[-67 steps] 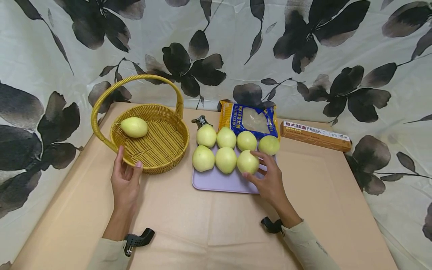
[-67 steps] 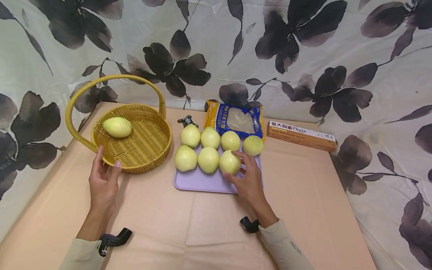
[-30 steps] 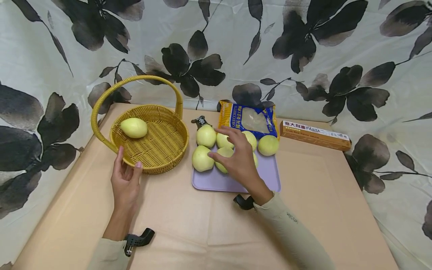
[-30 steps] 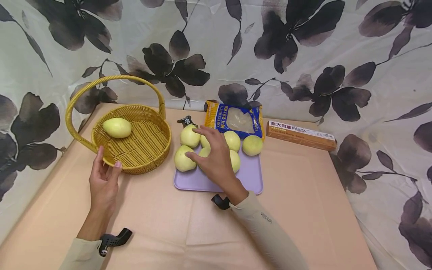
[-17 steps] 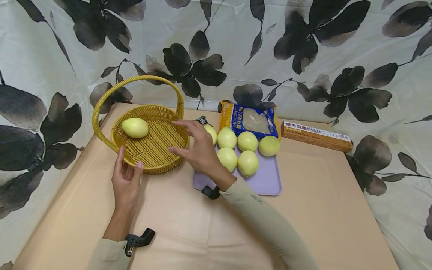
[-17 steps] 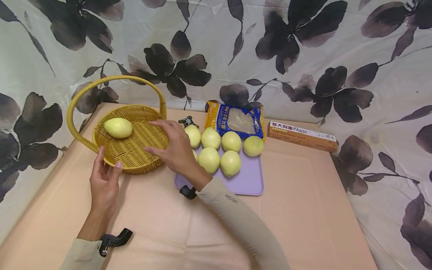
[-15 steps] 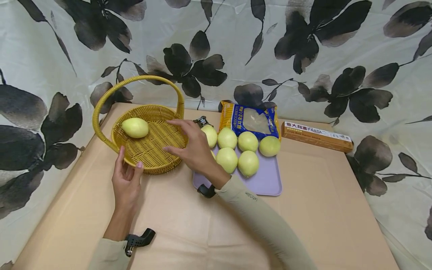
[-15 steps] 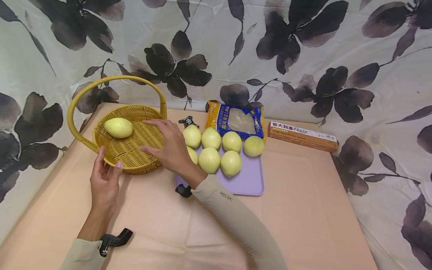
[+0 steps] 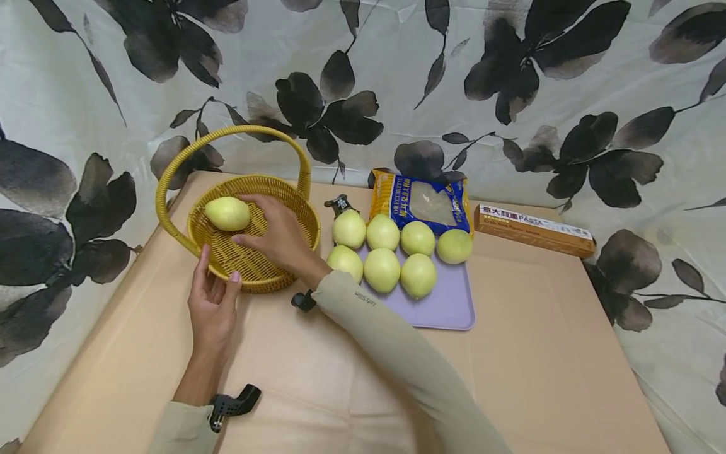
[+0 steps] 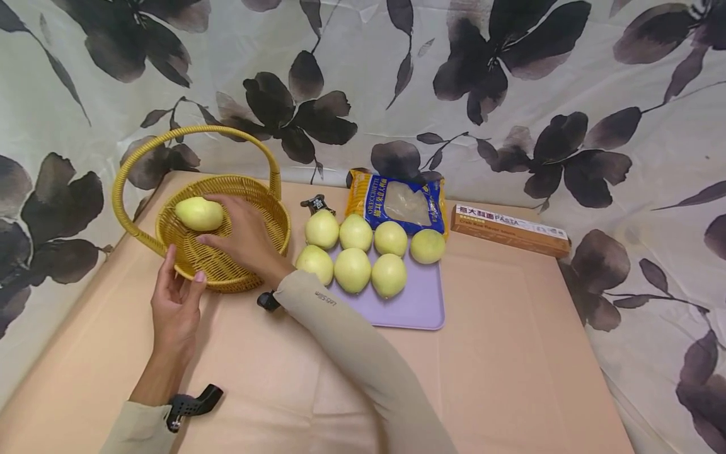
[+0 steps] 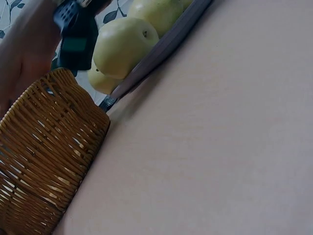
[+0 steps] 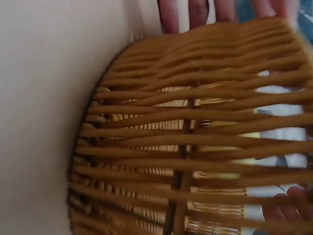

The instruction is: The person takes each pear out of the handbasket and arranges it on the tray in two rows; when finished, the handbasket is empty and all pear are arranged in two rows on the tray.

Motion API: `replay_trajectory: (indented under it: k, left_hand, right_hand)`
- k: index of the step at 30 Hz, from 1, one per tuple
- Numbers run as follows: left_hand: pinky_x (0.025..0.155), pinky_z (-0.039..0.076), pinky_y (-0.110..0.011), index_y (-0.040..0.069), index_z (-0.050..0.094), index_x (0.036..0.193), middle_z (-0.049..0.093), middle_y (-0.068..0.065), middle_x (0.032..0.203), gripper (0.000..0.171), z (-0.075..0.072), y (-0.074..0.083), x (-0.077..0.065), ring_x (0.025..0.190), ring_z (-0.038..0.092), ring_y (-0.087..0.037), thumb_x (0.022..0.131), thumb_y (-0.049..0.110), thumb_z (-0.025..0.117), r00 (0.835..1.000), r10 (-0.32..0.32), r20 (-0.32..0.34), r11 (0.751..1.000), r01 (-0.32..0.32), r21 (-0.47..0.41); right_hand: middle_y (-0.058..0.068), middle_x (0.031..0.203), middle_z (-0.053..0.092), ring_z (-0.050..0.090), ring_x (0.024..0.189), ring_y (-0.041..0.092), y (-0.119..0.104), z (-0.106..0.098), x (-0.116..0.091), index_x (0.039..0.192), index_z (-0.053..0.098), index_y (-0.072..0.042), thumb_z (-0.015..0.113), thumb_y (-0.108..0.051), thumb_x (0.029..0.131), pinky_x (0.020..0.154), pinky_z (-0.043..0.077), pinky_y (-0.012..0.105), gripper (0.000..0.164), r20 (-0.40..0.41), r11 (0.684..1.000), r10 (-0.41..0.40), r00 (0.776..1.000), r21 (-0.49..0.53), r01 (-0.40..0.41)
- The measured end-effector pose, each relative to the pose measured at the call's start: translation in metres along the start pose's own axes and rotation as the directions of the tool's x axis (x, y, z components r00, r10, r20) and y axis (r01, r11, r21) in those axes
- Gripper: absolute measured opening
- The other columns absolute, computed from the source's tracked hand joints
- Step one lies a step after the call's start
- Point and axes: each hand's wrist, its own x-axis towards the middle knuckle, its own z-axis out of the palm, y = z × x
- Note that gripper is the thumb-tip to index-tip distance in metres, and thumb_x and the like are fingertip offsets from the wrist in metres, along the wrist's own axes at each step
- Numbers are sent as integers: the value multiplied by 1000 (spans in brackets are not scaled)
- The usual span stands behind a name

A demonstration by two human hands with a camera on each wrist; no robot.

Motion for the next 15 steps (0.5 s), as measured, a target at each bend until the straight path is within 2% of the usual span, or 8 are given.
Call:
replay_trajectory:
  k: [5, 11, 15]
  left_hand:
    - [116, 43, -11, 35, 28, 168, 18, -7, 178, 78, 0, 0, 1, 164, 26, -31, 106, 4, 63, 1000, 15, -3, 1000, -15, -12]
    - [112, 46, -9, 37, 28, 168, 18, -8, 178, 79, 1, 0, 1, 164, 26, -34, 106, 3, 63, 1000, 3, 5, 999, -3, -35]
    - [111, 46, -9, 37, 27, 168, 19, -9, 178, 79, 1, -1, 0, 163, 27, -34, 106, 3, 63, 1000, 4, 6, 999, -4, -32]
  right_hand:
    - [-6, 155, 59, 52, 145, 8, 2, 16, 20, 155, 54, -21, 88, -35, 89, 121, 39, 17, 76, 38, 1000, 4, 999, -16, -3]
    - [-3, 156, 58, 52, 145, 11, 5, 27, 36, 156, 52, -19, 87, -31, 91, 120, 39, 19, 75, 115, 999, 13, 993, -42, -8]
    - [0, 160, 55, 48, 150, 14, 8, 31, 40, 158, 50, -17, 85, -29, 92, 126, 33, 21, 75, 184, 997, 13, 983, -74, 0]
